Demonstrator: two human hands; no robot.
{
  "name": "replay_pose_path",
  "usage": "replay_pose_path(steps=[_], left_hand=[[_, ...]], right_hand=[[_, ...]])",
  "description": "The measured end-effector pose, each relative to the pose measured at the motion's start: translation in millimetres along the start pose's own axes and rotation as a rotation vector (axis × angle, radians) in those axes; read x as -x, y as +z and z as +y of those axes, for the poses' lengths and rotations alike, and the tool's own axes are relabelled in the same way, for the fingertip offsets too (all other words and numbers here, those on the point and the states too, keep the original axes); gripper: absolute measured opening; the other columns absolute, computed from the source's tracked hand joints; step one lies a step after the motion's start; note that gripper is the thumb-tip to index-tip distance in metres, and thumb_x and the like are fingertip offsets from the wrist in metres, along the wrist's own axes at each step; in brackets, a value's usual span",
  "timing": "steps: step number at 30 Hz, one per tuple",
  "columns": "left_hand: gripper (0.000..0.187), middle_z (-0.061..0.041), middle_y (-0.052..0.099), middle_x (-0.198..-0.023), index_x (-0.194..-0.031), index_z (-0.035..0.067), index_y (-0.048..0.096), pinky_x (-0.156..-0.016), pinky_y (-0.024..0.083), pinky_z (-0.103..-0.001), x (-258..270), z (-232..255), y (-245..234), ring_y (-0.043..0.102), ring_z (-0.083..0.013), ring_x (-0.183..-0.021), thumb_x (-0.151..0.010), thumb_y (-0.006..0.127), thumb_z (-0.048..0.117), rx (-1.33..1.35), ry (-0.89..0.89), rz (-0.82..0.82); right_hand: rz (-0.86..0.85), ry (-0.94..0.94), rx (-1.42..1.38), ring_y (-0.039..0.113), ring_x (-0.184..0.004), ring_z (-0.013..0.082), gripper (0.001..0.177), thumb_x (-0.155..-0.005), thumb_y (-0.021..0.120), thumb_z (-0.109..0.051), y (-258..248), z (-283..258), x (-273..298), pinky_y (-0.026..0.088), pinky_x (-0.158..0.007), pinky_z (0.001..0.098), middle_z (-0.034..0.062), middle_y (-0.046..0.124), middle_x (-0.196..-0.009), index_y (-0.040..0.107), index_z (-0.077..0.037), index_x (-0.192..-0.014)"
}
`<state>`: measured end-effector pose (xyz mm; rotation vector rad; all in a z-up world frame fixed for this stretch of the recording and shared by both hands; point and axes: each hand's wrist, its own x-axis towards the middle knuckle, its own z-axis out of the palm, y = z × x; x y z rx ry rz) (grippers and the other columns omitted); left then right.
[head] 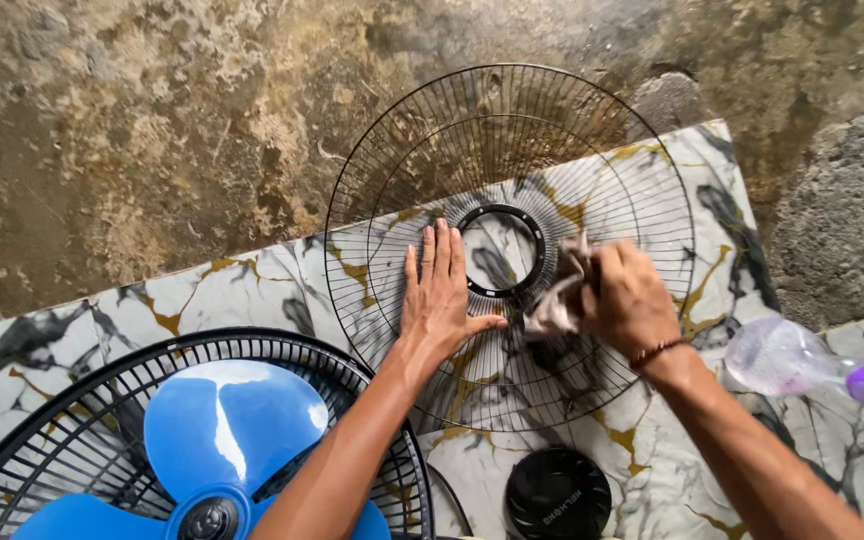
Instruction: The person wipes a fan cage with a cloth, then places a black plastic hub cap onto the cage and secures it by tightening screws with a screwdriver. The person handles the fan cage, hub cap, cloth, and screwdriver during the process.
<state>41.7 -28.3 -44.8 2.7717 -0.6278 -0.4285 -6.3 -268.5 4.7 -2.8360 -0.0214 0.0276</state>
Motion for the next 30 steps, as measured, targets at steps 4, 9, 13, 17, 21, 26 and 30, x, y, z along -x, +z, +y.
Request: replay_pose_path(steps=[4, 9, 13, 17, 21, 26, 30], left_hand=[[0.150, -0.027, 0.003, -0.167, -0.156, -0.010, 0.008, -0.124, 0.003, -0.055, -0.9, -1.6, -1.5, 0.003, -0.0389, -0.156, -0.057, 0.077, 0.080, 0.034, -0.027, -0.031], [0.149, -0.024, 0.005, -0.165, -0.158, -0.005, 0.007, -0.126, -0.001, -0.055, -0.9, -0.7, -9.7, 0.001, -0.0369, -0.156, -0.059, 0.076, 0.081, 0.085, -0.075, -0.182], [0.152, -0.024, 0.003, -0.165, -0.155, -0.008, 0.005, -0.125, 0.000, -0.053, 0.2, -1.7, -7.4, 0.002, -0.0358, -0.155, -0.056, 0.079, 0.079, 0.124, -0.069, -0.071], [0.151, -0.024, 0.005, -0.167, -0.156, -0.007, 0.007, -0.126, 0.004, -0.050, -2.2, -2.9, -4.5, 0.005, -0.0353, -0.156, -0.054, 0.081, 0.076, 0.094, -0.006, 0.007], [0.147, -0.022, 0.002, -0.167, -0.155, -0.006, 0.006, -0.126, 0.002, -0.050, -5.3, -3.4, -4.3, 0.003, -0.0335, -0.156, -0.056, 0.088, 0.065, 0.169, -0.050, -0.118], [0.121, -0.024, 0.009, -0.169, -0.160, -0.004, 0.013, -0.126, 0.009, -0.044, 2.1, -7.7, 3.4, 0.012, -0.0317, -0.156, -0.066, 0.085, 0.023, -0.265, 0.031, 0.038], [0.122, -0.025, 0.011, -0.166, -0.157, -0.006, 0.016, -0.126, 0.014, -0.043, -4.5, -10.3, -10.2, 0.016, -0.0351, -0.154, -0.063, 0.089, 0.022, 0.020, 0.052, 0.032]], right_hand=[[0.142, -0.223, -0.024, 0.061, -0.092, 0.0388, 0.038, -0.082, 0.072, -0.018, 20.3, -27.9, -61.4, 0.054, -0.078, 0.0459, 0.0223, 0.059, -0.098, 0.066, 0.003, -0.113], [0.255, -0.572, 0.017, 0.060, -0.106, 0.0309, 0.039, -0.081, 0.071, -0.011, 61.1, -90.9, -100.7, 0.055, -0.089, 0.0367, 0.0165, 0.063, -0.123, 0.065, -0.003, -0.119], [0.160, -0.388, 0.040, 0.056, -0.096, 0.0320, 0.035, -0.085, 0.068, -0.010, 54.0, -61.9, -113.7, 0.053, -0.082, 0.0416, 0.0193, 0.058, -0.105, 0.064, 0.002, -0.118], [0.309, -0.332, 0.155, 0.057, -0.103, 0.0343, 0.029, -0.085, 0.066, -0.006, 37.9, -13.9, -104.2, 0.054, -0.086, 0.0445, 0.0191, 0.059, -0.115, 0.063, -0.001, -0.113], [0.114, -0.083, 0.035, 0.058, -0.095, 0.0305, 0.017, -0.094, 0.066, -0.002, 42.9, -31.6, -68.8, 0.054, -0.076, 0.0399, 0.0187, 0.057, -0.104, 0.062, 0.002, -0.109], [0.080, -0.373, -0.168, 0.061, -0.103, 0.0323, 0.029, -0.082, 0.073, -0.008, 44.7, -72.4, 18.5, 0.056, -0.085, 0.0399, 0.0153, 0.060, -0.106, 0.063, -0.004, -0.110], [0.030, -0.323, -0.043, 0.061, -0.092, 0.0340, 0.045, -0.071, 0.077, -0.011, 35.3, -43.3, -7.6, 0.056, -0.076, 0.0426, 0.0208, 0.060, -0.105, 0.065, -0.004, -0.114]])
